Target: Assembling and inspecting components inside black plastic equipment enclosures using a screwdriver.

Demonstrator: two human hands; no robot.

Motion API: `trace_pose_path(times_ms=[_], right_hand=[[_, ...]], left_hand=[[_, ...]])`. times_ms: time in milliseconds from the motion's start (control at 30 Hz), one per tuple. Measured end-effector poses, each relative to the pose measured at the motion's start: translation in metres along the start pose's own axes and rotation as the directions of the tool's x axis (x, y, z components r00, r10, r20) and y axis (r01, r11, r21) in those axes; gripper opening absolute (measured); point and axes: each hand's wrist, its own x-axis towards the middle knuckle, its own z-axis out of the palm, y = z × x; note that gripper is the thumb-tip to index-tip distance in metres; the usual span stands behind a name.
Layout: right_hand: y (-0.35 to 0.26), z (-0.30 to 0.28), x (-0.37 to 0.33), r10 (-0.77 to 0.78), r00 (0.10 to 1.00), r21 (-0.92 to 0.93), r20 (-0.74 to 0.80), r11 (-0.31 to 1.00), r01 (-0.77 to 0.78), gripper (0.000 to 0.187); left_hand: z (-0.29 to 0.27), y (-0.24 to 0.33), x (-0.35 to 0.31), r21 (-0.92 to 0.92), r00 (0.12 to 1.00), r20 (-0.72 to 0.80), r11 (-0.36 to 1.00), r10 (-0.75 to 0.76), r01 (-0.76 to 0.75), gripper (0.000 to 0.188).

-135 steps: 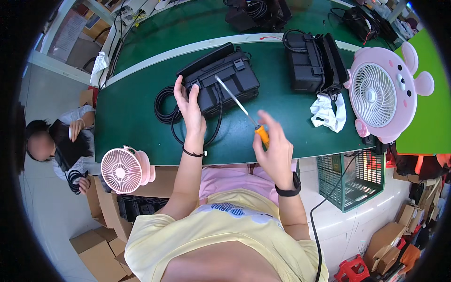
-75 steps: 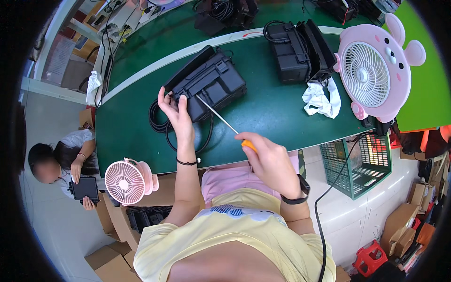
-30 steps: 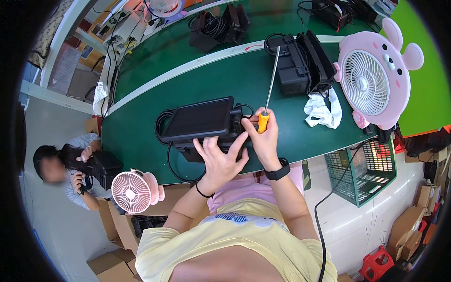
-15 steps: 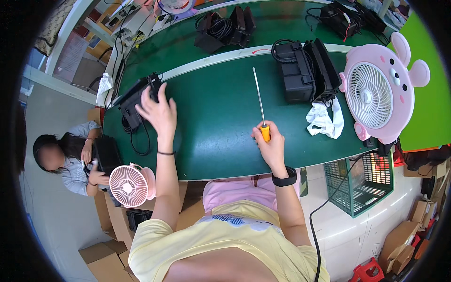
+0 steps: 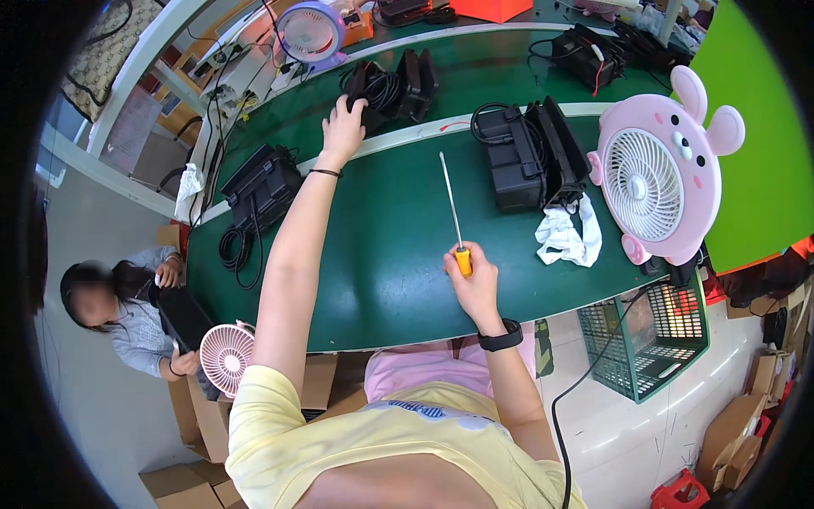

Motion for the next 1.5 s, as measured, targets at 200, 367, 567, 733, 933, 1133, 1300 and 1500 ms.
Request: trace_pose_path(times_ms=[200,367,567,733,933,1133,1300,1500], right_hand=[[0.002,0.000,0.003,-0.028,1.000,0.009,-0.002,1.000,0.028,0.013],[0.002,0.000,0.002,0.007,1.000,0.018,-0.007,1.000,-0.007,0.013],[0.004,-0.001,0.003,0.001,1.000,0.041,-0.029,0.999,0.000,0.014],[0.004,0.001,0.001,0.017,0.999,0.112,-0.038,0.994,-0.013,0.016],[-0.003,-0.003,-0.005,-0.010,0.998,0.194,-0.061,0.981,0.021,0.016],[-0.030,0.004,-0.017,0.035,0.999,0.353,0.022,0.935,-0.041,0.026],[-0.025,-0.001,-0.016,0.020,0.999,0.280,0.025,0.960,-0.026,0.028],[-0.015,-0.001,-0.019,-0.043,0.998,0.332,0.040,0.943,0.027,0.029]], left_hand=[[-0.017,0.011,0.005,0.204,0.975,-0.193,0.976,0.112,-0.072,0.020],[-0.061,0.053,-0.027,0.301,0.943,-0.178,0.928,0.283,-0.221,0.033],[-0.120,0.067,-0.057,-0.286,0.951,-0.249,0.924,0.186,-0.255,0.025],[-0.088,0.038,-0.101,-0.393,0.988,-0.120,0.909,0.099,-0.139,0.033],[-0.095,0.081,-0.183,-0.304,0.928,-0.365,0.952,-0.076,-0.041,0.016],[-0.116,0.120,-0.269,-0.432,0.963,-0.249,0.902,-0.104,-0.014,0.014],[-0.129,0.119,-0.277,-0.699,0.946,-0.287,0.708,-0.148,-0.101,0.027],[-0.147,0.111,-0.227,-0.605,0.980,-0.184,0.776,0.081,-0.178,0.058]])
